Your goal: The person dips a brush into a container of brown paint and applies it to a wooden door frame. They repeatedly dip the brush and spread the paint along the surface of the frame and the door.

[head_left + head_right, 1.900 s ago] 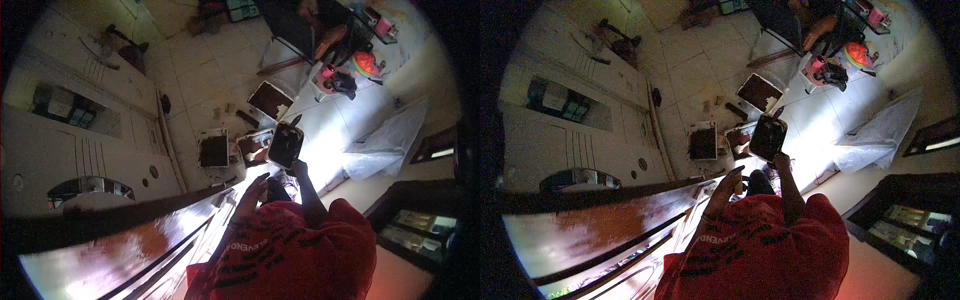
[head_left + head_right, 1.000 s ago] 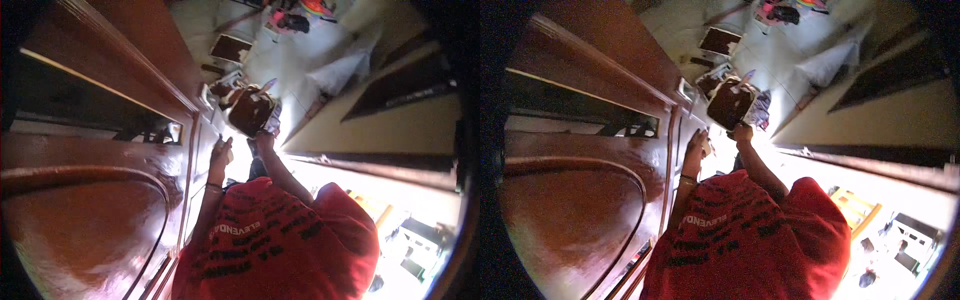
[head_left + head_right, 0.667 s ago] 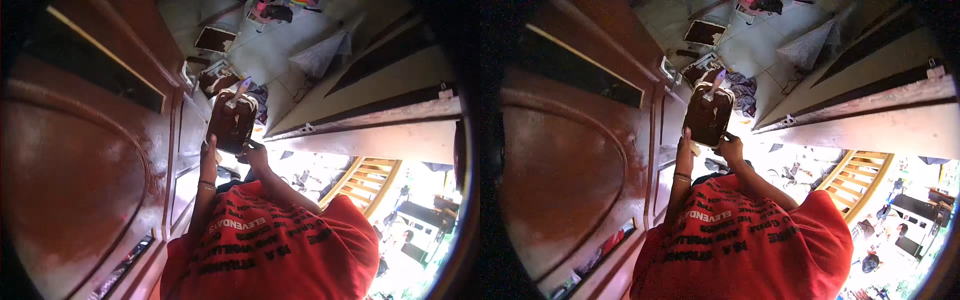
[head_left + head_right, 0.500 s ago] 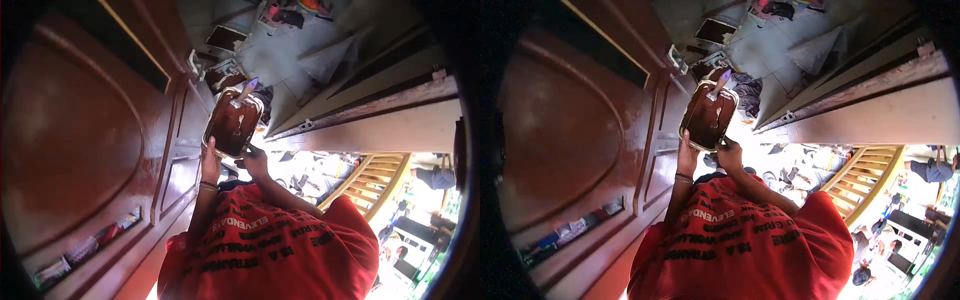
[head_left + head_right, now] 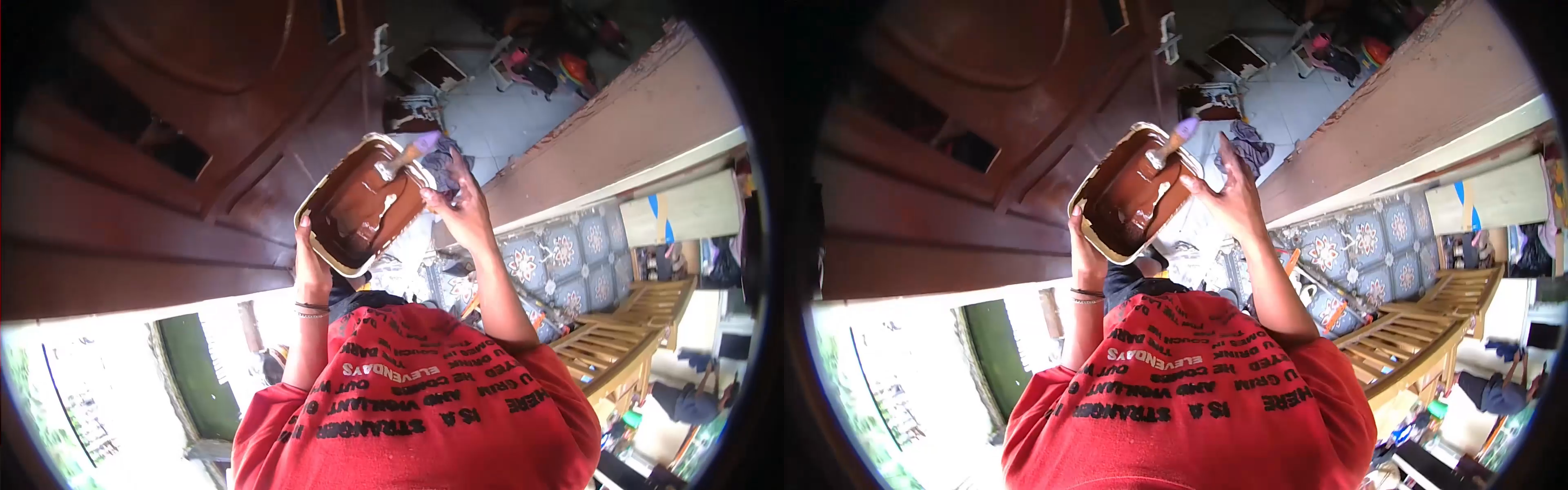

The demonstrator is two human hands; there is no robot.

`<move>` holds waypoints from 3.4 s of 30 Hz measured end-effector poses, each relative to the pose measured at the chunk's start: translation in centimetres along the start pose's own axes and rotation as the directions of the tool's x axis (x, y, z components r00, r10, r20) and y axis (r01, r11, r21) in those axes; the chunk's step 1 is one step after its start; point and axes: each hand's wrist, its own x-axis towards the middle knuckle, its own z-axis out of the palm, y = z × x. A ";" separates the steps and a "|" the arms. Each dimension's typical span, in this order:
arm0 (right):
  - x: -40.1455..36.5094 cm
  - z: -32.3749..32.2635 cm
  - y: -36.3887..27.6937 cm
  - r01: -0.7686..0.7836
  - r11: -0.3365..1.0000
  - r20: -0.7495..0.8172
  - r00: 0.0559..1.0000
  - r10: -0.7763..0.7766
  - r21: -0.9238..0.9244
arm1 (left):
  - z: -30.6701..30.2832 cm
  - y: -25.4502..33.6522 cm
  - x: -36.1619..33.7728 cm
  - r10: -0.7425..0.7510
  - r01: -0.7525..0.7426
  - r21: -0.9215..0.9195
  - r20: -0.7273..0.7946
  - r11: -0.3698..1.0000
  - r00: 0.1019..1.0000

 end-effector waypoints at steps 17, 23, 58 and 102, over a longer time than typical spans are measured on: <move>-14.6 15.5 -14.4 0.643 0.745 0.682 0.627 -0.377 -0.179 | -12.2 10.0 -17.2 0.134 -0.051 0.336 -0.228 0.940 0.964; -20.8 21.6 -16.9 0.689 0.725 0.890 0.320 -0.326 0.018 | -17.8 13.8 -21.8 -0.058 0.106 0.140 -0.310 0.984 0.949; -22.4 19.0 -11.0 0.126 0.969 0.691 0.682 -0.239 0.211 | -20.5 8.3 -25.9 0.192 -0.097 0.214 -0.486 0.972 0.852; -30.6 45.2 2.7 -0.446 0.653 0.749 -0.593 0.296 -0.612 | -44.4 1.1 -25.6 0.092 -0.468 -0.042 -0.961 0.883 0.260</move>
